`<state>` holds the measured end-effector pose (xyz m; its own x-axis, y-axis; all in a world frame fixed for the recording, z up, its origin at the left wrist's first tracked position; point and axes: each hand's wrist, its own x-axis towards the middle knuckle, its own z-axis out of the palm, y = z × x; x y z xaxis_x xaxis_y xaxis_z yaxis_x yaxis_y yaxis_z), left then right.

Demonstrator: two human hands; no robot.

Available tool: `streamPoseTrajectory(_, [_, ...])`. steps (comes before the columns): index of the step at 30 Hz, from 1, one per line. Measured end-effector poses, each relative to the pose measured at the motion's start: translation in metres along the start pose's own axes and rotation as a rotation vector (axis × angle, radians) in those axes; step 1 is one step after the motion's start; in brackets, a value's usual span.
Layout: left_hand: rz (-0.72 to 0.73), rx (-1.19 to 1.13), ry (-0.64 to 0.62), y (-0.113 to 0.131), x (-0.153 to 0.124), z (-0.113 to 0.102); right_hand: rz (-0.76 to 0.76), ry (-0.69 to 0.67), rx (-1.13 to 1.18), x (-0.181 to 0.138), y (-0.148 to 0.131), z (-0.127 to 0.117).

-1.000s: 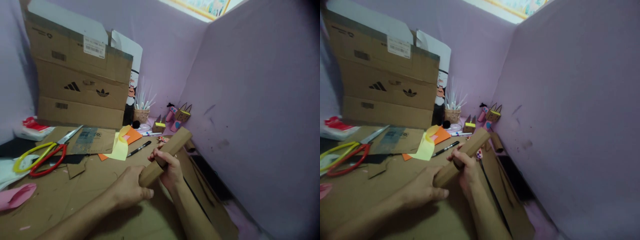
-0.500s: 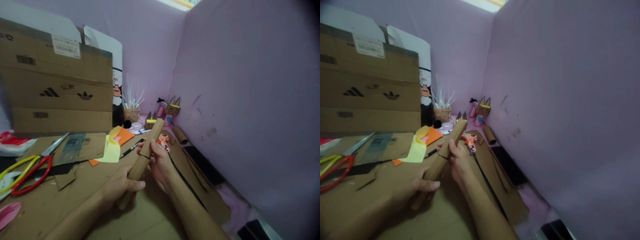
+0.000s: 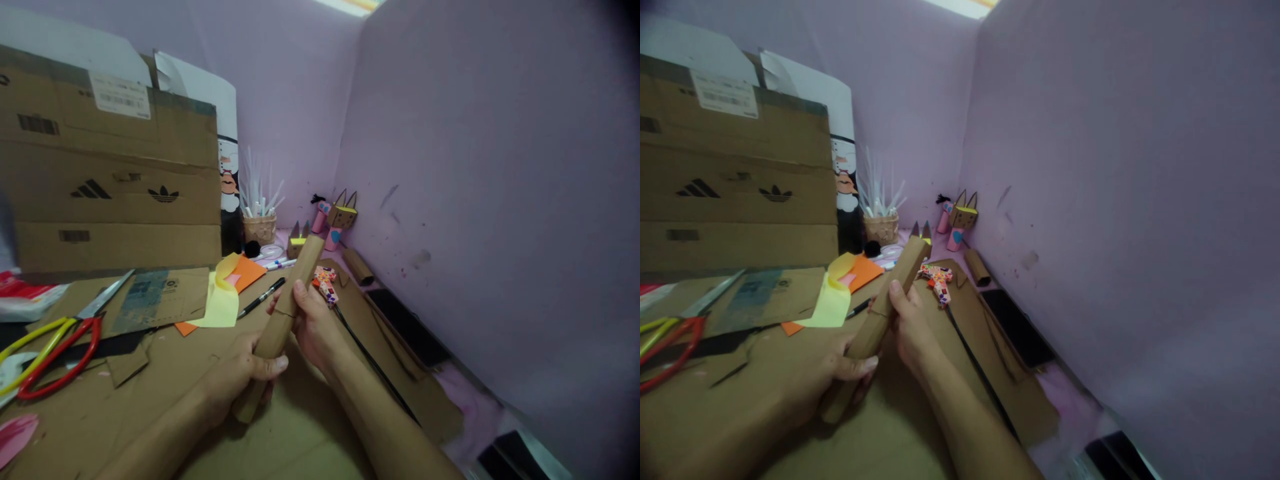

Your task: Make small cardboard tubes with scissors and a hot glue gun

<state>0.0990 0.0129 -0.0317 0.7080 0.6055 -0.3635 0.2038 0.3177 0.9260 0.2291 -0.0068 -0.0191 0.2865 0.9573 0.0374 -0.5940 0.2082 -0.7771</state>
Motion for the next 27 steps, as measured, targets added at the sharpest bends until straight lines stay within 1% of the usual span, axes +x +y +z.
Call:
streamPoseTrajectory(4, [0.021,0.026,0.024,-0.003,0.005,-0.003,0.027,-0.019,0.001,0.001,0.0,0.0])
streamPoseTrajectory(8, [0.043,0.123,0.069,0.003,0.008,-0.002,0.009,-0.039,0.001,-0.001,-0.003,-0.001])
streamPoseTrajectory(12, [0.113,0.217,0.144,0.008,0.008,0.001,-0.034,-0.06,-0.028,-0.005,-0.003,0.0])
streamPoseTrajectory(19, [0.243,0.448,0.28,0.002,0.005,-0.005,-0.013,-0.149,-0.011,-0.007,0.0,0.0])
streamPoseTrajectory(22, [0.27,0.476,0.331,0.002,0.002,-0.004,0.001,-0.133,-0.013,-0.008,0.0,0.001])
streamPoseTrajectory(25, [0.258,0.459,0.345,0.004,-0.002,-0.003,0.003,-0.1,-0.029,-0.009,0.002,0.001])
streamPoseTrajectory(27, [0.25,0.461,0.352,0.006,-0.004,-0.002,-0.007,-0.108,-0.044,-0.01,0.003,0.001])
